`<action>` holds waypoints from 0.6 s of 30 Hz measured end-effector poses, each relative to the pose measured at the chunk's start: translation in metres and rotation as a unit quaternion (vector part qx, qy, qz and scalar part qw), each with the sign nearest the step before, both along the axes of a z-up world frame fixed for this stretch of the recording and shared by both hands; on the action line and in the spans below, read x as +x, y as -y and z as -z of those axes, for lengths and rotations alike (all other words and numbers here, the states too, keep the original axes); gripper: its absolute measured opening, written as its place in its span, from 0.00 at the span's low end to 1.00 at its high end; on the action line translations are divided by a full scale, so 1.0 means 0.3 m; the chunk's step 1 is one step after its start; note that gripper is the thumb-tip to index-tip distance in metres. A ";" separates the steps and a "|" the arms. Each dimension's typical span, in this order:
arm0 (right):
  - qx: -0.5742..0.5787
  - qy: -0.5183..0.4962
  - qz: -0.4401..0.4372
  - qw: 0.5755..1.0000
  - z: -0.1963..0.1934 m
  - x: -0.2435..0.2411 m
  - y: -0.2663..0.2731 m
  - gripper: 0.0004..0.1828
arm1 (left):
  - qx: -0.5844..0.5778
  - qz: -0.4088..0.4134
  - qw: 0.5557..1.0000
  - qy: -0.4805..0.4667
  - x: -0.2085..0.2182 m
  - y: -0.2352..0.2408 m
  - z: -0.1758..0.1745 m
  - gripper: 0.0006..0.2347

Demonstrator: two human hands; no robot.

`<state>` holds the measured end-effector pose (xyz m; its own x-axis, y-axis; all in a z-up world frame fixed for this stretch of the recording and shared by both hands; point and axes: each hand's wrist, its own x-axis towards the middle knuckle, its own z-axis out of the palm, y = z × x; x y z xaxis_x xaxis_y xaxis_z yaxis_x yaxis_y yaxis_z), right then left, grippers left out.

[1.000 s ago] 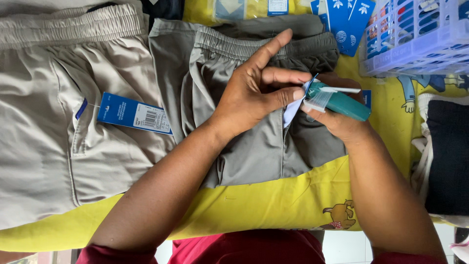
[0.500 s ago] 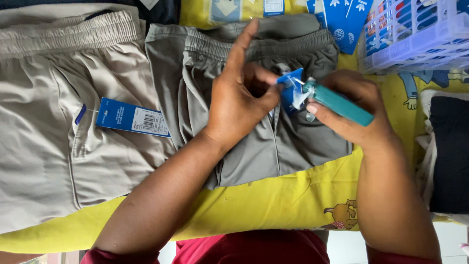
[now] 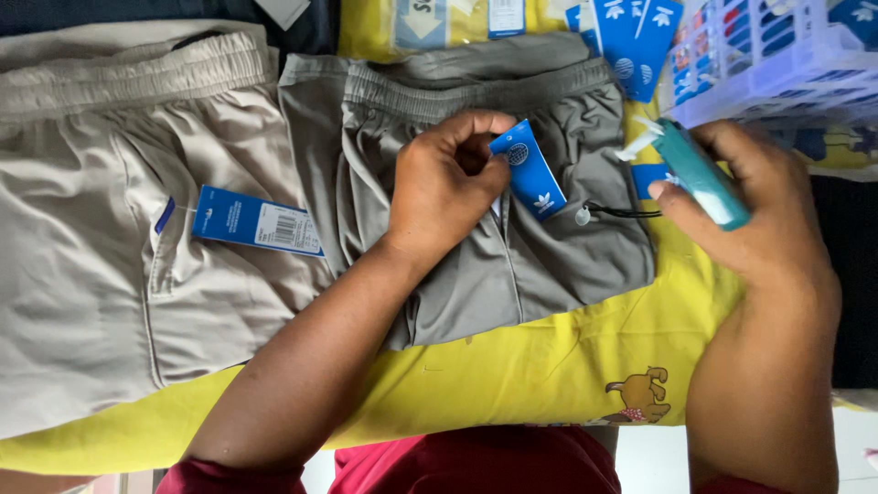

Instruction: The person uses a handheld stapler to attach blue brand tags to the waistbands of several pairs of shorts. They handle gray, black, and beige shorts one at a time, positioning each tag and stapling it in place before moving to the next item.

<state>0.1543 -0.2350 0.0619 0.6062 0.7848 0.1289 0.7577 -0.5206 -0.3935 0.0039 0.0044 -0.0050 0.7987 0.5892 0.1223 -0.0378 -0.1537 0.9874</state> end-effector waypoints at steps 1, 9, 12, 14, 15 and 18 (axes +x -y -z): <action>0.001 0.004 0.003 1.000 -0.005 -0.005 -0.001 0.20 | 0.001 0.003 1.000 0.004 0.003 -0.005 0.002 0.12; -0.126 -0.041 0.137 0.982 0.035 0.008 0.095 0.39 | 0.022 0.092 0.992 -0.080 -0.011 -0.042 -0.012 0.04; -0.134 0.082 0.121 0.980 0.084 0.048 0.194 0.35 | 0.188 0.062 0.977 -0.075 -0.043 -0.050 -0.069 0.06; -0.139 0.109 0.125 0.976 0.107 0.068 0.213 0.34 | 0.268 0.013 0.961 -0.061 -0.052 -0.065 -0.073 0.06; -0.144 0.135 0.126 0.972 0.117 0.080 0.222 0.32 | 0.345 -0.037 0.937 -0.047 -0.054 -0.073 -0.077 0.06; -0.171 0.158 0.123 0.965 0.149 0.112 0.245 0.34 | 0.475 -0.149 0.866 -0.046 -0.066 -0.128 -0.075 0.07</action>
